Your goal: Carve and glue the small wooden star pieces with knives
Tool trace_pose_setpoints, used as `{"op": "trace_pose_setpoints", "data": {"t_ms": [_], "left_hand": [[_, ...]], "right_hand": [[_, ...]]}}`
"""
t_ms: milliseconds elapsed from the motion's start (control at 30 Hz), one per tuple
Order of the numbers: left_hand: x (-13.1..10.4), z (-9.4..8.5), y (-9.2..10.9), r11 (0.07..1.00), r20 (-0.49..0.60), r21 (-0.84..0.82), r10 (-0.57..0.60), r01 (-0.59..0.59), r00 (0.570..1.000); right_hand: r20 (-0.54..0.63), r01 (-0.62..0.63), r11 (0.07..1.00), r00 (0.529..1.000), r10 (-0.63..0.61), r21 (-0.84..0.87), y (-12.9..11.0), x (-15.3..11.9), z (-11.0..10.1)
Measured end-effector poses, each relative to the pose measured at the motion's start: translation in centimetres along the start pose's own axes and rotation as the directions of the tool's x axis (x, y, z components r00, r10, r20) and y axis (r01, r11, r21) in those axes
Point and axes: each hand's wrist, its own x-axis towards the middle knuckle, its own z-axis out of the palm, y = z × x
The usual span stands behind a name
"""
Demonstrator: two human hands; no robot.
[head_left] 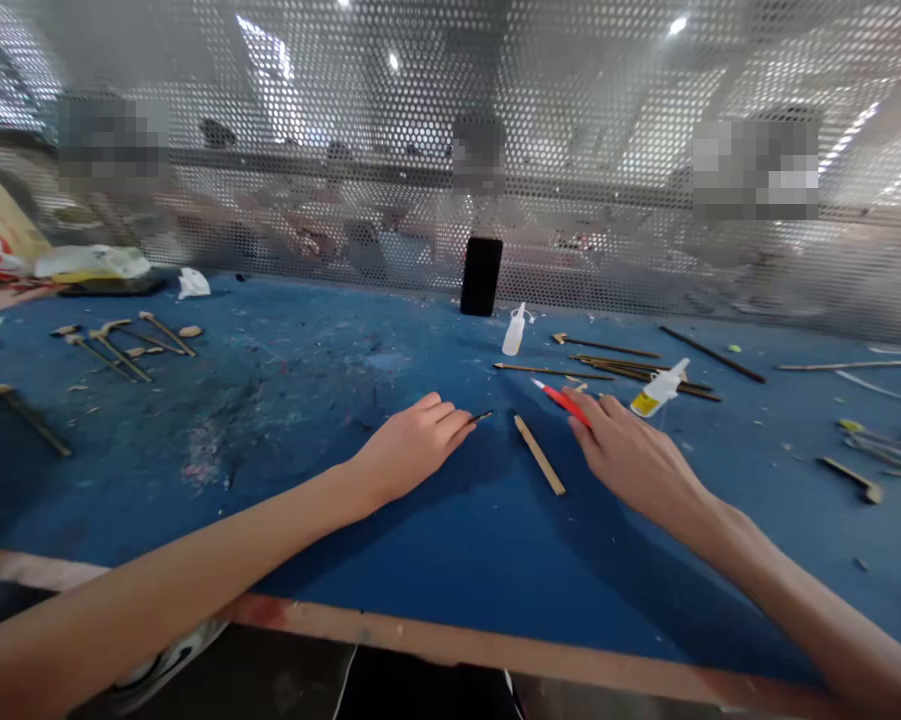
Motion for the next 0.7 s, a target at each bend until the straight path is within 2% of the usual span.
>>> {"op": "trace_pose_setpoints", "data": {"t_ms": [67, 167, 233, 300, 333, 400, 500, 567, 600, 700], "left_hand": [[-0.1, 0.0, -0.1, 0.998, -0.051, 0.060, 0.035, -0.032, 0.998], [-0.2, 0.2, -0.1, 0.990, -0.106, 0.122, 0.082, -0.069, 0.991], [-0.2, 0.2, 0.0, 0.991, -0.125, 0.101, 0.105, -0.092, 0.987], [-0.1, 0.2, 0.1, 0.996, -0.147, 0.006, 0.087, -0.088, 0.985], [-0.1, 0.1, 0.2, 0.995, -0.156, -0.077, 0.046, -0.058, 0.987], [0.2, -0.3, 0.4, 0.954, -0.119, -0.290, -0.112, 0.074, 0.987], [0.7, -1.2, 0.4, 0.768, 0.095, -0.545, -0.342, 0.337, 0.935], [1.0, -1.5, 0.3, 0.669, 0.208, -0.597, -0.402, 0.442, 0.891], [1.0, -1.5, 0.3, 0.653, 0.230, -0.599, -0.413, 0.463, 0.881], [1.0, -1.0, 0.0, 0.700, 0.227, -0.549, -0.401, 0.457, 0.887]], "right_hand": [[-0.035, 0.076, 0.997, 0.996, -0.077, -0.008, 0.0, 1.0, 0.7], [-0.241, 0.139, 0.987, 0.964, -0.114, 0.087, -1.1, 1.6, 0.7], [-0.335, 0.206, 0.955, 0.934, -0.126, 0.215, -2.2, 1.4, 0.5], [-0.351, 0.256, 0.917, 0.926, -0.140, 0.307, -3.0, 1.1, 0.4], [-0.331, 0.247, 0.902, 0.935, -0.126, 0.355, -3.2, 0.9, 0.5], [-0.246, 0.183, 0.855, 0.967, -0.067, 0.485, -3.2, 0.5, 0.5], [-0.056, 0.009, 0.718, 0.998, 0.042, 0.696, -2.5, 0.4, 0.4], [0.055, -0.095, 0.592, 0.995, 0.086, 0.800, -2.2, 0.4, 0.2], [0.095, -0.131, 0.525, 0.991, 0.095, 0.841, -2.1, 0.4, 0.1], [0.135, -0.154, 0.375, 0.988, 0.077, 0.914, -2.2, 0.3, -0.1]]}}
